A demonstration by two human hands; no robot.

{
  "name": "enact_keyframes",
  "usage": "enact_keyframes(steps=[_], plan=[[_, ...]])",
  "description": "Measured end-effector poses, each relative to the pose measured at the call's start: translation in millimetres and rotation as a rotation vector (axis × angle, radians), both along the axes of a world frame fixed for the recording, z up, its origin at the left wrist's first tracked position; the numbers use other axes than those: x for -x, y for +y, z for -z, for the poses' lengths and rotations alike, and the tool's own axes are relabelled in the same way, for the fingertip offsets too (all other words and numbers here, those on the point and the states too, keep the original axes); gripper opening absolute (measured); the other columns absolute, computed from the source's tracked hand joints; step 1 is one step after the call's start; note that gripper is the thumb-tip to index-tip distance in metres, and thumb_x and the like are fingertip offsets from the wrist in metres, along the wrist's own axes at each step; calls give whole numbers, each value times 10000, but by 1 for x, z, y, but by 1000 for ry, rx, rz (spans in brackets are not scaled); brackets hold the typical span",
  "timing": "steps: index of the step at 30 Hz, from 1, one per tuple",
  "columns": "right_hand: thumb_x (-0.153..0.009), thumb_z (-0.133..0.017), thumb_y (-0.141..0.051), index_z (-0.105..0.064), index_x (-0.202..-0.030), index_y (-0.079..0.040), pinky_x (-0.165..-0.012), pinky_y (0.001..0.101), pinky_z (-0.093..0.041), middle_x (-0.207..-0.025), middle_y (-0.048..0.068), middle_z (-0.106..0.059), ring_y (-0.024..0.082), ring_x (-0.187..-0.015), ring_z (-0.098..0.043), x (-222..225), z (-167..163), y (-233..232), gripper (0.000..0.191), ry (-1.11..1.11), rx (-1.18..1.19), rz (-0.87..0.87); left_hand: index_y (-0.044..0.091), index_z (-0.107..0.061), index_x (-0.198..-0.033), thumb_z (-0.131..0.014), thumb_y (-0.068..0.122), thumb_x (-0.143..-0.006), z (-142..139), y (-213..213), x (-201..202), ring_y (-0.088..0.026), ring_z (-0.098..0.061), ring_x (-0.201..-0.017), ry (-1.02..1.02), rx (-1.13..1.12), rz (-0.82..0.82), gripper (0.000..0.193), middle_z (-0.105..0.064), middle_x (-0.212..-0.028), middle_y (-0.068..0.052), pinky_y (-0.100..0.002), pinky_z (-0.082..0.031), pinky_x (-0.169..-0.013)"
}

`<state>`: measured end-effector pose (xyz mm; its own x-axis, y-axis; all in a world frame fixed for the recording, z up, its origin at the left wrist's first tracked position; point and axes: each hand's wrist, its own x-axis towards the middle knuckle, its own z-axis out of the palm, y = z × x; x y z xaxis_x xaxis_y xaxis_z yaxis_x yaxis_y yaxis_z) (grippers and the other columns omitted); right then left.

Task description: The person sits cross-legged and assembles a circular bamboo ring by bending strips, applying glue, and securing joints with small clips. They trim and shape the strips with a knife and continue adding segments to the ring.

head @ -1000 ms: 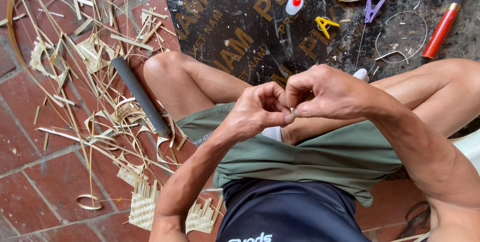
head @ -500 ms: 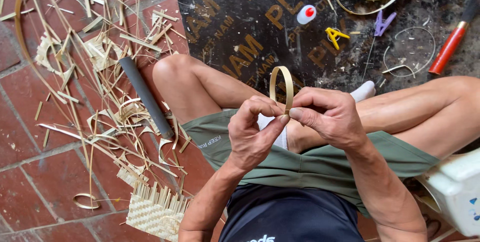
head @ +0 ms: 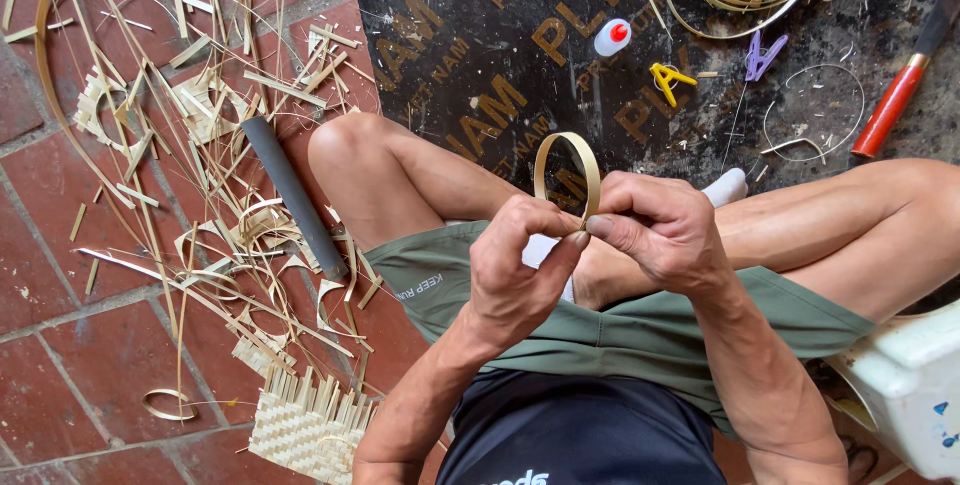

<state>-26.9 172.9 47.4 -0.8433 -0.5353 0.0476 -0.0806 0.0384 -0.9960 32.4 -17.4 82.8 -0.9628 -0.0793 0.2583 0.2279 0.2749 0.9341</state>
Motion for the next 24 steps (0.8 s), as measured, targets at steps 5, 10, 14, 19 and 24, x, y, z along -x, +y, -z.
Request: enact_keyframes(steps=[5, 10, 14, 19, 24], plan=[[-940, -767, -125, -652, -867, -8, -572, 261, -379, -759, 5, -593, 84, -655, -492, 2, 7, 3, 179, -55, 127, -23, 13, -661, -1075, -801, -7, -911, 2, -1, -1, -149, -724, -866, -177, -118, 42, 217, -722, -955, -83, -278, -588, -778], [-933, -764, -124, -652, -853, 5, -536, 243, -370, -759, 2, -600, 59, -636, -478, -2, 14, 7, 189, -167, 139, 3, 4, -679, -1177, -791, 10, -928, 4, -3, -2, -151, -724, -890, -174, -97, 85, 273, -736, -995, -92, -280, -590, -806], [-889, -750, -82, -704, -863, 22, -507, 236, -407, -718, -3, -638, 48, -606, -534, 1, 27, 16, 117, -389, 120, -20, 4, -656, -1223, -789, 27, -931, 8, -4, -2, -147, -736, -903, -265, -135, 122, 321, -751, -993, -85, -279, -604, -831], [-914, -742, -17, -675, -834, 31, -515, 225, -370, -703, 7, -598, 44, -611, -479, -13, 43, 12, 115, -311, 53, 75, -13, -630, -1260, -780, 38, -914, 11, -5, -2, -157, -738, -897, -339, -142, 104, 381, -750, -985, -84, -287, -599, -814], [-957, -671, 31, -634, -902, 47, -549, 223, -398, -796, 42, -603, 63, -632, -493, -31, 44, -4, 68, -491, 415, 321, 41, -650, -1147, -845, 115, -821, 4, 3, -7, -282, -657, -936, 98, 409, -42, 388, -687, -1002, -88, -399, -516, -839]])
